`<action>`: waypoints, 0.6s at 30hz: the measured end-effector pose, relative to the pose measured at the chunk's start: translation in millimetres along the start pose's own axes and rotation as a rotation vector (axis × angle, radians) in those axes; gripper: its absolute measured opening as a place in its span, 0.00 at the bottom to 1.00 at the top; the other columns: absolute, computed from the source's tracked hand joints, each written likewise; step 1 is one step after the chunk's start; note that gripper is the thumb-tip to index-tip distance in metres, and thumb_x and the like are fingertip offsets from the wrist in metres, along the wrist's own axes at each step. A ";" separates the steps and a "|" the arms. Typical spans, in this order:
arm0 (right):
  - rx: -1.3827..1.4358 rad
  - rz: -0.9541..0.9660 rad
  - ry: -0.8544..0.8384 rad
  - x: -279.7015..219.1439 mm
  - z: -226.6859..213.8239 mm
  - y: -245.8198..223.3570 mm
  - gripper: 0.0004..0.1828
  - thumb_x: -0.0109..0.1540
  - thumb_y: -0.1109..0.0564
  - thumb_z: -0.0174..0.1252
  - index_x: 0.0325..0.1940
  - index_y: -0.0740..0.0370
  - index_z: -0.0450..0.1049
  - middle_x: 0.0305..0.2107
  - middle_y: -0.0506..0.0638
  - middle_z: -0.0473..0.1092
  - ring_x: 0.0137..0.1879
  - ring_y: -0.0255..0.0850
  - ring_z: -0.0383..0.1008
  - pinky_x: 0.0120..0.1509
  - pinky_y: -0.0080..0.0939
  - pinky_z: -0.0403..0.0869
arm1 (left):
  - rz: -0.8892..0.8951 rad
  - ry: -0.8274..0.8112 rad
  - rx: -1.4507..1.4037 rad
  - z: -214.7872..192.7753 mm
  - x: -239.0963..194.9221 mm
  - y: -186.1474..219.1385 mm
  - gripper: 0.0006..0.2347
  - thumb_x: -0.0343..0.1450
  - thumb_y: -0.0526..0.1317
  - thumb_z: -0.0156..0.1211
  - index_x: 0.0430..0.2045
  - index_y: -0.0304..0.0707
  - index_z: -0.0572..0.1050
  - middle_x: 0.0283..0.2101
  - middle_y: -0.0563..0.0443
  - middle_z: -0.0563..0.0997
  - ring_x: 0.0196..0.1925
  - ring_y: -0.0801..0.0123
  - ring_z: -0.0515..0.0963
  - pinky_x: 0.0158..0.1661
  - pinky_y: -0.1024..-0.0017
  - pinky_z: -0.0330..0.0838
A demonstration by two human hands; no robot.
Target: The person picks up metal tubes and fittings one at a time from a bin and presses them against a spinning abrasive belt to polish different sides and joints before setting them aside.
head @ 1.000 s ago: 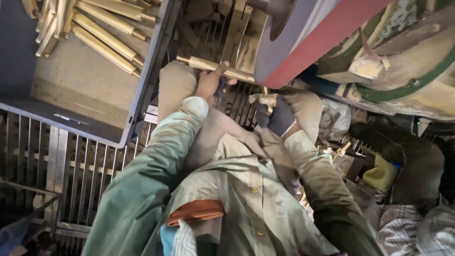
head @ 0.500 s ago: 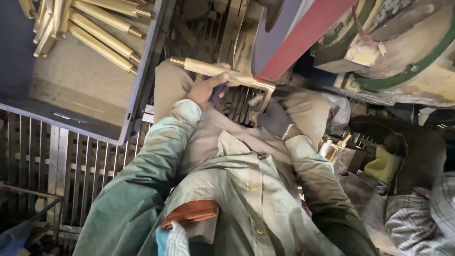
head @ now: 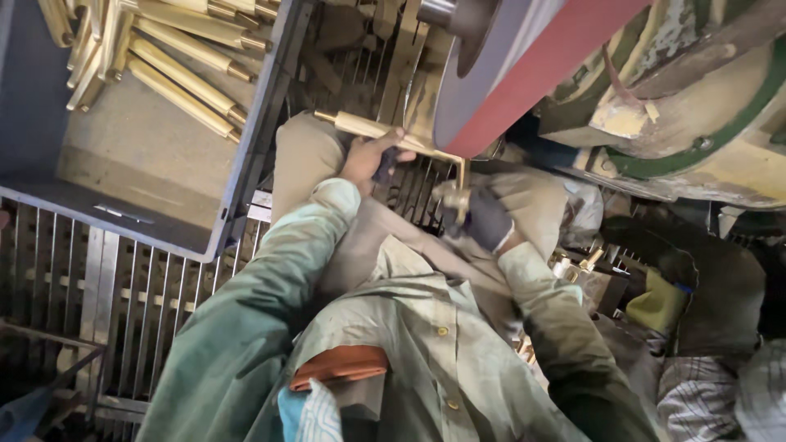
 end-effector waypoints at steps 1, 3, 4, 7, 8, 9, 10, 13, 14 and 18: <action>-0.253 -0.063 0.036 -8.6 3.0 -6.8 0.17 0.63 0.52 0.56 0.51 0.65 0.78 0.36 0.46 0.76 0.37 0.32 0.72 0.41 0.32 0.72 | 0.036 -0.051 -0.007 1.8 -8.7 5.5 0.18 0.69 0.43 0.70 0.45 0.26 0.77 0.36 0.44 0.84 0.34 0.64 0.86 0.19 0.75 0.67; -0.174 0.045 0.028 -23.6 12.0 -4.6 0.17 0.62 0.56 0.59 0.52 0.65 0.74 0.33 0.48 0.74 0.36 0.34 0.73 0.40 0.35 0.73 | 0.070 -0.142 -0.017 5.6 -32.0 10.1 0.18 0.69 0.41 0.70 0.48 0.26 0.76 0.38 0.43 0.84 0.37 0.63 0.86 0.21 0.75 0.68; -0.139 0.091 0.022 -27.4 16.0 -4.8 0.17 0.62 0.57 0.61 0.53 0.65 0.72 0.31 0.49 0.73 0.35 0.35 0.73 0.39 0.36 0.73 | 0.089 -0.183 -0.020 7.8 -40.6 17.5 0.19 0.69 0.40 0.69 0.50 0.28 0.75 0.40 0.43 0.84 0.39 0.62 0.87 0.23 0.76 0.68; -0.372 -0.054 0.180 -34.6 21.3 -14.2 0.19 0.62 0.60 0.62 0.56 0.64 0.71 0.36 0.46 0.73 0.38 0.32 0.73 0.41 0.36 0.74 | 0.132 -0.330 -0.064 20.4 -67.4 33.8 0.20 0.69 0.38 0.68 0.54 0.32 0.71 0.45 0.42 0.82 0.45 0.61 0.87 0.25 0.76 0.70; -0.361 -0.112 0.221 -38.2 21.2 -16.5 0.19 0.63 0.59 0.62 0.58 0.63 0.70 0.37 0.46 0.73 0.40 0.32 0.72 0.42 0.36 0.74 | 0.139 -0.383 -0.087 24.8 -75.4 36.1 0.20 0.69 0.37 0.67 0.55 0.33 0.70 0.47 0.42 0.82 0.47 0.61 0.86 0.26 0.76 0.70; -0.350 -0.170 0.263 -41.5 20.4 -18.9 0.19 0.64 0.59 0.62 0.59 0.63 0.70 0.39 0.46 0.72 0.41 0.32 0.71 0.43 0.37 0.74 | 0.151 -0.415 -0.078 28.0 -81.1 38.4 0.20 0.69 0.37 0.67 0.54 0.33 0.69 0.49 0.41 0.82 0.48 0.61 0.86 0.27 0.76 0.70; -0.339 -0.226 0.304 -46.5 19.6 -21.0 0.20 0.65 0.59 0.62 0.61 0.63 0.69 0.40 0.46 0.72 0.42 0.32 0.70 0.44 0.37 0.73 | 0.160 -0.446 -0.071 31.1 -86.9 39.0 0.20 0.69 0.36 0.67 0.54 0.33 0.69 0.51 0.41 0.82 0.49 0.61 0.85 0.27 0.76 0.71; -0.532 -0.547 0.411 -67.1 22.9 -38.3 0.25 0.67 0.62 0.62 0.66 0.67 0.63 0.50 0.50 0.72 0.55 0.37 0.71 0.59 0.40 0.72 | 0.224 -0.521 -0.017 40.1 -103.2 40.0 0.18 0.71 0.33 0.67 0.53 0.33 0.69 0.55 0.40 0.82 0.43 0.67 0.80 0.29 0.76 0.71; -0.505 -0.517 0.428 -70.8 22.5 -38.2 0.24 0.66 0.63 0.63 0.63 0.67 0.65 0.48 0.50 0.73 0.54 0.37 0.72 0.58 0.40 0.73 | 0.251 -0.541 0.006 43.2 -109.4 40.1 0.17 0.71 0.33 0.67 0.53 0.32 0.70 0.57 0.39 0.82 0.39 0.70 0.77 0.30 0.75 0.71; -0.439 -0.582 0.447 -91.1 22.6 -49.2 0.21 0.64 0.65 0.64 0.60 0.66 0.68 0.48 0.52 0.74 0.54 0.38 0.75 0.60 0.39 0.76 | 0.256 -0.563 0.115 56.8 -131.3 46.4 0.16 0.72 0.33 0.65 0.53 0.33 0.71 0.53 0.42 0.82 0.40 0.70 0.81 0.29 0.76 0.70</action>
Point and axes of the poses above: each hand's wrist, its own x-axis towards the middle knuckle, its own z-axis out of the palm, y = z × x, the point moved 5 cm from there along x, towards the middle knuckle
